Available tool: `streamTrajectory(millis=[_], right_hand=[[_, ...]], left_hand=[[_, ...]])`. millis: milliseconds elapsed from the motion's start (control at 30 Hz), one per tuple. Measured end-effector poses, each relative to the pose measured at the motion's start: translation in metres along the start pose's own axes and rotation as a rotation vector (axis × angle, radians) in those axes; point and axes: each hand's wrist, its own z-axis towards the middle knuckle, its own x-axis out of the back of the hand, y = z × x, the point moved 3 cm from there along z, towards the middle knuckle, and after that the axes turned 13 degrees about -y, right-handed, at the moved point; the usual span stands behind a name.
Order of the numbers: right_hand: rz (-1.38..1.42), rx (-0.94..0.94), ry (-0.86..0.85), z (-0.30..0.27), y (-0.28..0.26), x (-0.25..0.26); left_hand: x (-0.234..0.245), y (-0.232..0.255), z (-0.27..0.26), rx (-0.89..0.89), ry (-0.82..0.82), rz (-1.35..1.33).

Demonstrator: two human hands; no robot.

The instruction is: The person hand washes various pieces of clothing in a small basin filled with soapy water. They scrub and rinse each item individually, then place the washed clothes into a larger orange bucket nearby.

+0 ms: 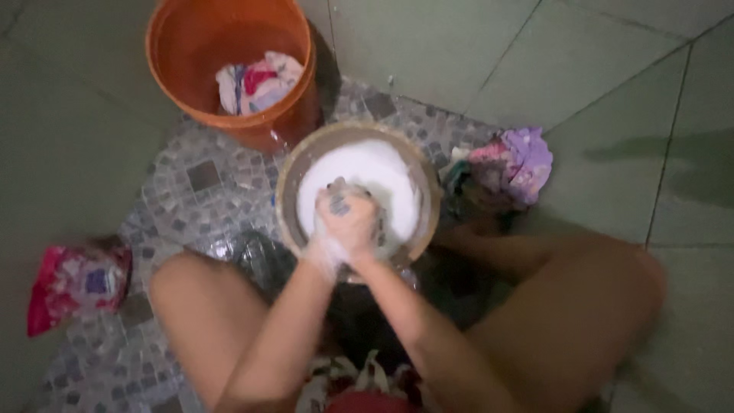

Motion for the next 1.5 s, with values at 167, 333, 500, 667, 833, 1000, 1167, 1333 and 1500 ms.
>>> streamTrajectory(millis=[167, 333, 500, 667, 833, 1000, 1167, 1333, 1500], right_hand=[[0.219, -0.389, -0.081, 0.031, 0.015, 0.039], [-0.127, -0.102, -0.512, 0.065, 0.089, 0.084], [-0.599, -0.177, -0.559, 0.048, 0.141, 0.037], [-0.657, -0.360, -0.962, 0.018, 0.160, -0.014], [-0.661, -0.476, -1.050, 0.006, 0.190, -0.035], [-0.666, -0.470, -1.002, 0.013, 0.198, -0.055], [-0.653, -0.501, -1.000, 0.017, 0.205, -0.052], [-0.599, -0.568, -1.091, 0.014, 0.184, -0.029], [-0.513, -0.595, -1.112, 0.053, 0.141, -0.005]], left_hand=[[-0.071, -0.007, 0.000, 0.114, 0.762, 0.650], [-0.153, 0.062, 0.003, 0.206, 1.068, 1.807], [-0.136, 0.046, 0.017, 0.513, 1.027, 2.344], [-0.068, 0.021, 0.018, 1.159, 0.891, 2.542], [0.018, 0.032, 0.007, 1.550, 0.743, 2.380], [0.063, 0.035, -0.018, 2.038, 0.574, 1.854], [0.079, 0.042, -0.025, 2.137, 0.516, 1.685], [0.058, 0.083, -0.016, 2.043, 0.597, 1.776], [0.012, 0.085, 0.000, 1.341, 0.622, 1.987]])
